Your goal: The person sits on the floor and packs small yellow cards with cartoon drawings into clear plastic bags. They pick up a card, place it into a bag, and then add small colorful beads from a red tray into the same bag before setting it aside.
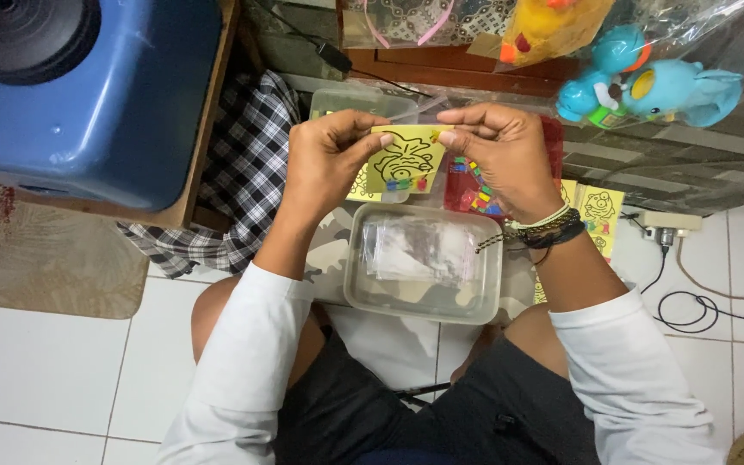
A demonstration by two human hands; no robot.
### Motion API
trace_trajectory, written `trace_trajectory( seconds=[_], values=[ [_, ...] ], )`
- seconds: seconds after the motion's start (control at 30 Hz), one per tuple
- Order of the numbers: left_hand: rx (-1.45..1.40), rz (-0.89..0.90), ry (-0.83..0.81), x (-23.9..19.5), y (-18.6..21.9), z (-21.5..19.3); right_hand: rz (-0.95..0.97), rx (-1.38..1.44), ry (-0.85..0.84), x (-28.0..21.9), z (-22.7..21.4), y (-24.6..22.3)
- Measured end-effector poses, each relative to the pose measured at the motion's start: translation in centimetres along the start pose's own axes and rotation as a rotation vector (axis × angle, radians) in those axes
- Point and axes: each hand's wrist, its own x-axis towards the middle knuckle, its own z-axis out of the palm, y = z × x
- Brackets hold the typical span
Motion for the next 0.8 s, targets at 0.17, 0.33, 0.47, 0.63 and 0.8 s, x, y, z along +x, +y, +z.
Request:
trace_trajectory(
  seconds=[0.17, 0.33, 0.47, 0.63, 0.8],
  values=[
    [-0.039, -0.044, 0.005, 0.1, -0.2, -0.1, 0.03, 0.031, -0.001, 0.0, 0.4, -0.3],
    [-0.083, -0.077, -0.014, 0.0, -0.1, -0.2, 0.039, 0.031, 0.002, 0.0, 0.8, -0.6],
    [-0.143, -0.086, -0.046, 0.1, -0.4, -0.3, 0.027, 0.043, -0.003, 0.0, 0.4, -0.1],
    [-0.213, -0.115, -0.046, 0.3, -0.3, -0.4, 0.02, 0.132, -0.008, 0.0, 0.5, -0.4],
    [-0.342, -0.194, -0.091, 0.3, -0.7, -0.7, 0.056, 0.186, -0.032, -0.1, 0.1, -0.8]
  ],
)
